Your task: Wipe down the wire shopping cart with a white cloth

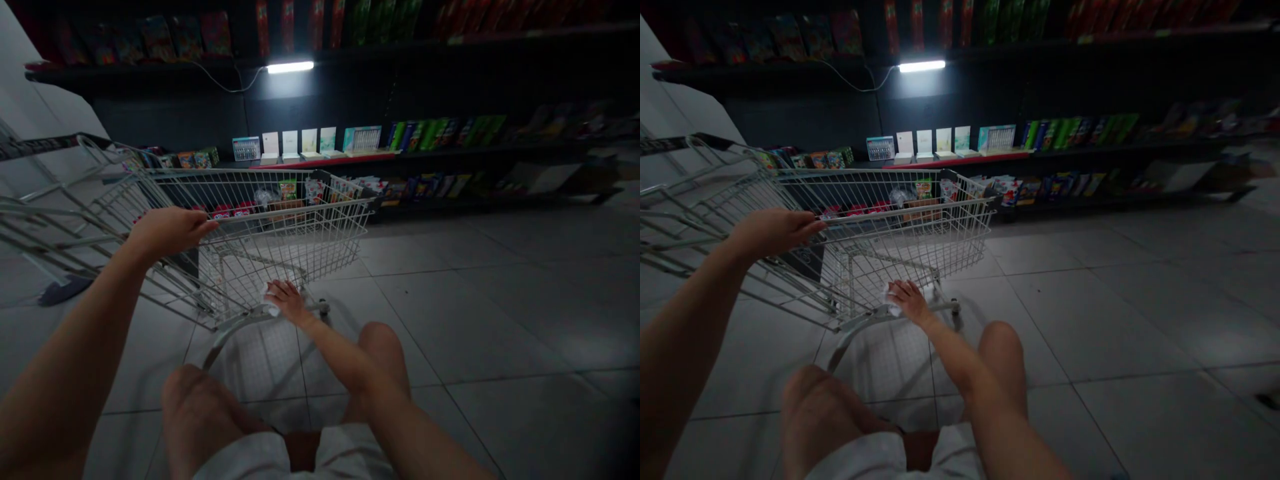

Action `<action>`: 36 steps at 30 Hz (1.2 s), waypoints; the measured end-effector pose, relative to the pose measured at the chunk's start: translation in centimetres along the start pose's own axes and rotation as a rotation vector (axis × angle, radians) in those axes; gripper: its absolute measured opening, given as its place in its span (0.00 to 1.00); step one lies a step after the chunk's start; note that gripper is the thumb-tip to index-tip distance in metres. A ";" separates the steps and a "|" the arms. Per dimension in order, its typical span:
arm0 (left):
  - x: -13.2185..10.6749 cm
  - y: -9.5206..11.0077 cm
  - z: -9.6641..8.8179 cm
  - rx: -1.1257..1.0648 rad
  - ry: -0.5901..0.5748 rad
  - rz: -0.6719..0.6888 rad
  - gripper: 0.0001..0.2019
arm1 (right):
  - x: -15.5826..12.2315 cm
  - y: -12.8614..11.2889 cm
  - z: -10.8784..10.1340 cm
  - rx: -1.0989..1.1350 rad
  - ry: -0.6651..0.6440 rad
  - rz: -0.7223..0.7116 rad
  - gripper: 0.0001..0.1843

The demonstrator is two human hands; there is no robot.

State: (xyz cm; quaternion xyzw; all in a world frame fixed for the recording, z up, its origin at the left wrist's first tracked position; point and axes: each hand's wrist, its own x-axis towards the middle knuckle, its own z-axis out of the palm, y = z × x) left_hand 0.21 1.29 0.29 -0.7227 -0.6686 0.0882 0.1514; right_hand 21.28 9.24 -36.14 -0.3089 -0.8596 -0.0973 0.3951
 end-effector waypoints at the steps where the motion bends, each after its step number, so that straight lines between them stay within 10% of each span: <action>1: 0.1 -0.2 0.1 -0.006 -0.006 -0.011 0.33 | -0.3 0.5 -0.4 0.001 -0.041 -0.020 0.17; 7: 0.6 -1.3 0.8 -0.054 -0.020 -0.034 0.33 | 5.1 4.1 -5.2 0.094 -0.320 -0.333 0.15; 12: 0.5 -1.3 0.9 -0.040 0.005 -0.028 0.33 | 10.9 4.3 -8.9 0.006 0.044 -0.042 0.19; 15: 0.2 -1.2 0.8 -0.006 0.010 -0.047 0.33 | 10.5 2.9 -7.5 0.002 0.216 0.085 0.19; 21: 0.1 -1.1 0.8 -0.015 0.012 -0.035 0.33 | 5.0 1.2 -1.9 0.046 0.091 0.229 0.14; 25: 0.3 -1.2 0.8 -0.053 0.001 -0.061 0.32 | 6.6 2.5 -5.2 0.096 0.062 0.083 0.13; 30: 0.2 -1.2 0.5 -0.072 0.000 -0.055 0.33 | 13.1 2.5 -12.2 0.124 0.412 0.276 0.19; 36: 0.0 -0.9 0.5 0.002 0.016 -0.017 0.33 | 11.8 0.1 -8.1 0.158 0.263 0.230 0.22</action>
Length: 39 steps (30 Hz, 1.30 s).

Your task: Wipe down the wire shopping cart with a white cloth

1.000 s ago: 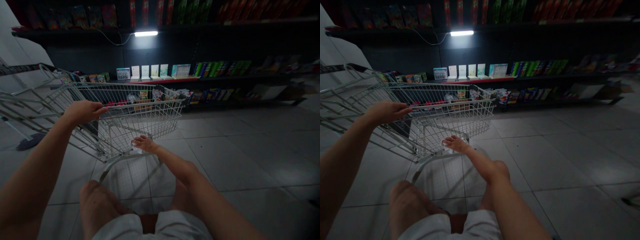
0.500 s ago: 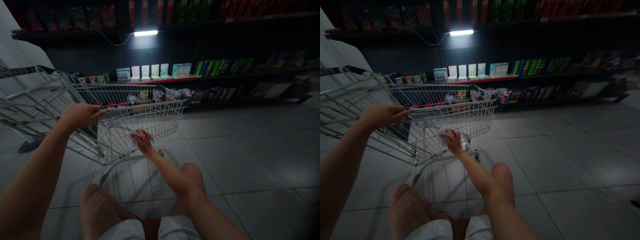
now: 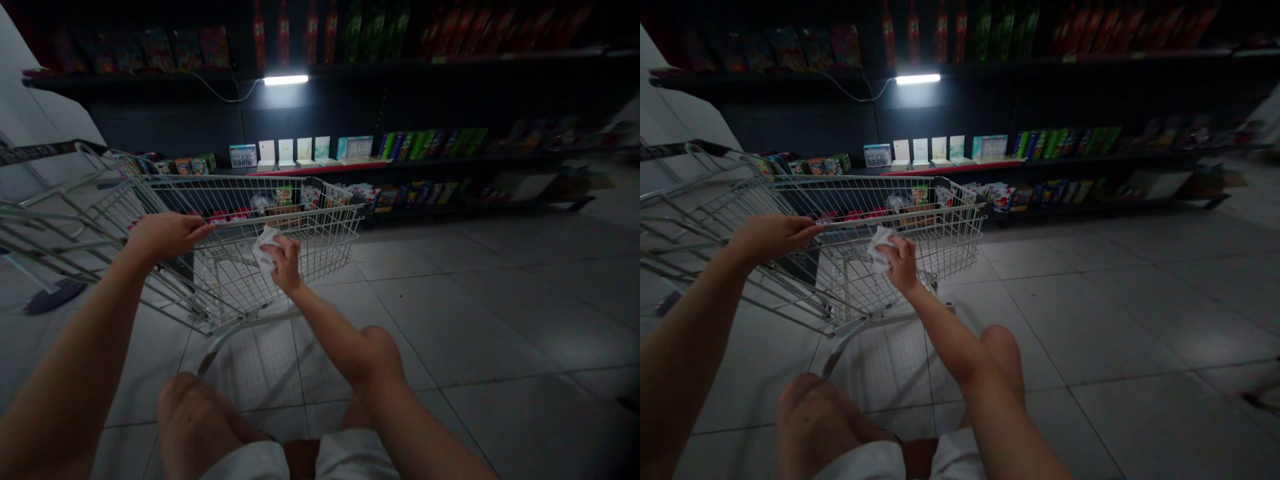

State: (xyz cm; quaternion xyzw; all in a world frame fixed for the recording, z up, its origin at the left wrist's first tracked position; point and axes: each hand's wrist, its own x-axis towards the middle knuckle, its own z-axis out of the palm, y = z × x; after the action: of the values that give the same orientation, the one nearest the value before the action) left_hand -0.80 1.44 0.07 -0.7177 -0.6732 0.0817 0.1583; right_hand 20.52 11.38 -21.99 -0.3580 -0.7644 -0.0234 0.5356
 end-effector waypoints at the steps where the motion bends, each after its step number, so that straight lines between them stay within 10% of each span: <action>1: 0.0 0.0 0.1 0.010 0.004 0.005 0.33 | -1.4 0.3 0.6 -0.009 -0.077 -0.010 0.23; 5: -0.2 0.1 0.1 0.005 0.036 0.029 0.32 | -3.8 1.0 -0.4 -0.005 -0.238 -0.045 0.21; 10: -0.5 0.1 -0.3 -0.015 0.009 0.010 0.32 | 2.2 -2.1 -3.9 -0.009 0.058 -0.092 0.18; 17: -0.4 0.3 -0.4 -0.002 -0.015 -0.025 0.33 | 5.1 -6.1 0.0 -0.133 -0.097 -0.345 0.16; 23: -0.3 0.0 0.0 0.038 0.012 -0.017 0.33 | 4.3 1.2 -2.7 -0.189 -0.032 -0.490 0.13; 30: 0.0 -0.2 0.4 0.086 0.024 -0.003 0.33 | 2.6 15.1 -8.9 -0.265 0.274 0.268 0.16; 34: 0.1 0.0 0.4 0.100 0.029 0.003 0.33 | 3.7 13.8 -6.7 -0.192 0.430 0.467 0.18; 39: 0.1 0.0 0.5 0.143 0.040 -0.017 0.35 | 3.5 8.5 -4.1 -0.194 0.215 0.066 0.18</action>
State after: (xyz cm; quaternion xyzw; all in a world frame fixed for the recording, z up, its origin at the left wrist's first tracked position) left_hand -0.91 1.65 -0.39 -0.7002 -0.6685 0.1138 0.2235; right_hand 28.04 17.81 -20.27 -0.4285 -0.6846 -0.1178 0.5777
